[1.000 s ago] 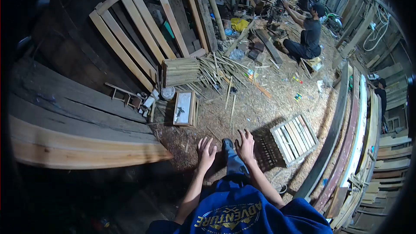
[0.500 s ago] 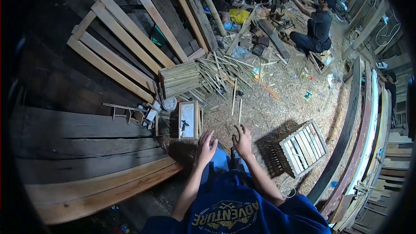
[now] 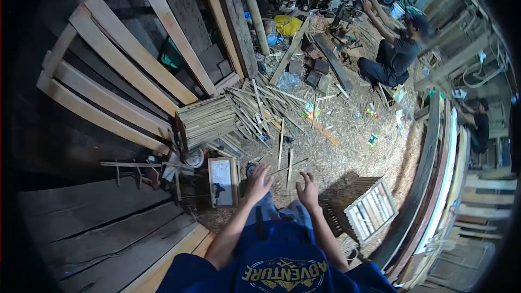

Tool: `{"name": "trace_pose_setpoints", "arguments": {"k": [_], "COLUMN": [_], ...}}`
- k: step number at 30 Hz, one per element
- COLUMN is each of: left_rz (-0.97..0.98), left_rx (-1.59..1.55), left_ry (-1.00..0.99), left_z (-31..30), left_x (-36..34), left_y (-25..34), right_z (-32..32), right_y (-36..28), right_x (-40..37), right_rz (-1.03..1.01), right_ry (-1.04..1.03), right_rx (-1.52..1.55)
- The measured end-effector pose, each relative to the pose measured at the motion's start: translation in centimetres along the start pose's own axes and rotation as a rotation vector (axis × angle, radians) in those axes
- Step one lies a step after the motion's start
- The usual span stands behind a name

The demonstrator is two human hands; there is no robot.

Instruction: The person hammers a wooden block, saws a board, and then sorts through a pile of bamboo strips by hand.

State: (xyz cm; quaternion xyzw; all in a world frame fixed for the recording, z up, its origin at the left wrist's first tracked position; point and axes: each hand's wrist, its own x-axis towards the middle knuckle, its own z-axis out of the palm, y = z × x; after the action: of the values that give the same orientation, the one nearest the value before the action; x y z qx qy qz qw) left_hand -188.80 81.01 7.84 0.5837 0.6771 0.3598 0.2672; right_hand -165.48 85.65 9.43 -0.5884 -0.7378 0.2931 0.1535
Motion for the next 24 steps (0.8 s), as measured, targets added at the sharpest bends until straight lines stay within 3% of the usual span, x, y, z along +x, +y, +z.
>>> {"name": "trace_pose_setpoints", "arguments": {"k": [8, 14, 18, 24], "left_rz": [-0.016, -0.089, -0.125, -0.175], "left_rx": [0.040, 0.051, 0.051, 0.194], "left_ry": [0.004, 0.049, 0.075, 0.087], "left_z": [-5.0, -5.3, -2.8, 8.8], "left_x": [10.3, 14.6, 18.3, 23.6], "left_y": [-7.9, -11.8, -17.2, -34.3], "right_z": [1.8, 4.3, 11.4, 28.9], "right_y": [-6.8, -6.1, -2.3, 6.7], "right_x": [10.4, 17.6, 24.6, 37.6], "right_rz": [-0.031, -0.071, -0.193, -0.278], "right_ry": [-0.093, -0.197, -0.246, -0.260], "right_rx": [-0.025, -0.006, 0.017, -0.027]}}
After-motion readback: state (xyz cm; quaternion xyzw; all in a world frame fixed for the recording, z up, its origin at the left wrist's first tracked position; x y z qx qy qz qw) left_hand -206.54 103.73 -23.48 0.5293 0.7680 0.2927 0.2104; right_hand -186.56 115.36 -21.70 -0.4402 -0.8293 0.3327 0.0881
